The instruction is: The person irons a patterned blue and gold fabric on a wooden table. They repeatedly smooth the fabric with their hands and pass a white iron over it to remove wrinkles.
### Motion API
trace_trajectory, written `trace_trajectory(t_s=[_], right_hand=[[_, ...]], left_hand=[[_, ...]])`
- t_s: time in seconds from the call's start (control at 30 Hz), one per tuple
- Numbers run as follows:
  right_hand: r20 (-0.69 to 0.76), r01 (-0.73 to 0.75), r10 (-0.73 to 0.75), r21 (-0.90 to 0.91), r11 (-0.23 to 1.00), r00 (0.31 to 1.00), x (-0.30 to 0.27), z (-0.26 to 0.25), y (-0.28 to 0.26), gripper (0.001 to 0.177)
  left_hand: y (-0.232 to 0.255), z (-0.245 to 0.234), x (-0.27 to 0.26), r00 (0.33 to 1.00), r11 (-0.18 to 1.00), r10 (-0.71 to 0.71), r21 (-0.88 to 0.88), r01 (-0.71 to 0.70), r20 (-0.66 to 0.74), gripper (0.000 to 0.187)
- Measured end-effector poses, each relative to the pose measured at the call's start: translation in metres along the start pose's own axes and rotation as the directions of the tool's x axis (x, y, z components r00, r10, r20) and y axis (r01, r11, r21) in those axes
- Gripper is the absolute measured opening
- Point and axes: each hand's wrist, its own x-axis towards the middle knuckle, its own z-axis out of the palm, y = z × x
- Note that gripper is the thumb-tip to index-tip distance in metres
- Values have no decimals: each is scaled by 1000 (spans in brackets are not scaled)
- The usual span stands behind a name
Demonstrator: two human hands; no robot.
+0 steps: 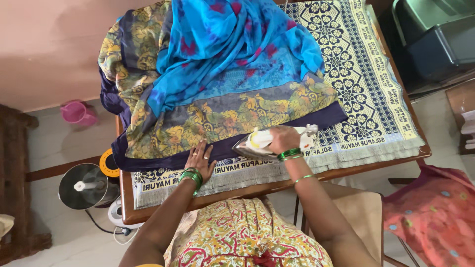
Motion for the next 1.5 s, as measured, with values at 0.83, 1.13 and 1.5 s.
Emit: trace_trajectory(t_s=[0.83, 1.13, 1.5], right_hand=[[-55, 46, -45, 23, 999, 997, -10, 6, 97, 46], [-77, 143, -141, 26, 989, 987, 8, 47, -29, 16], [69, -170, 180, -128, 977, 981, 100, 62, 28, 45]], left_hand=[[8, -9, -4, 985, 979, -168, 128, 161, 49, 72], [3, 4, -4, 982, 980, -183, 70, 186, -42, 78], [7, -14, -7, 981, 980, -193, 48, 191, 22, 80]])
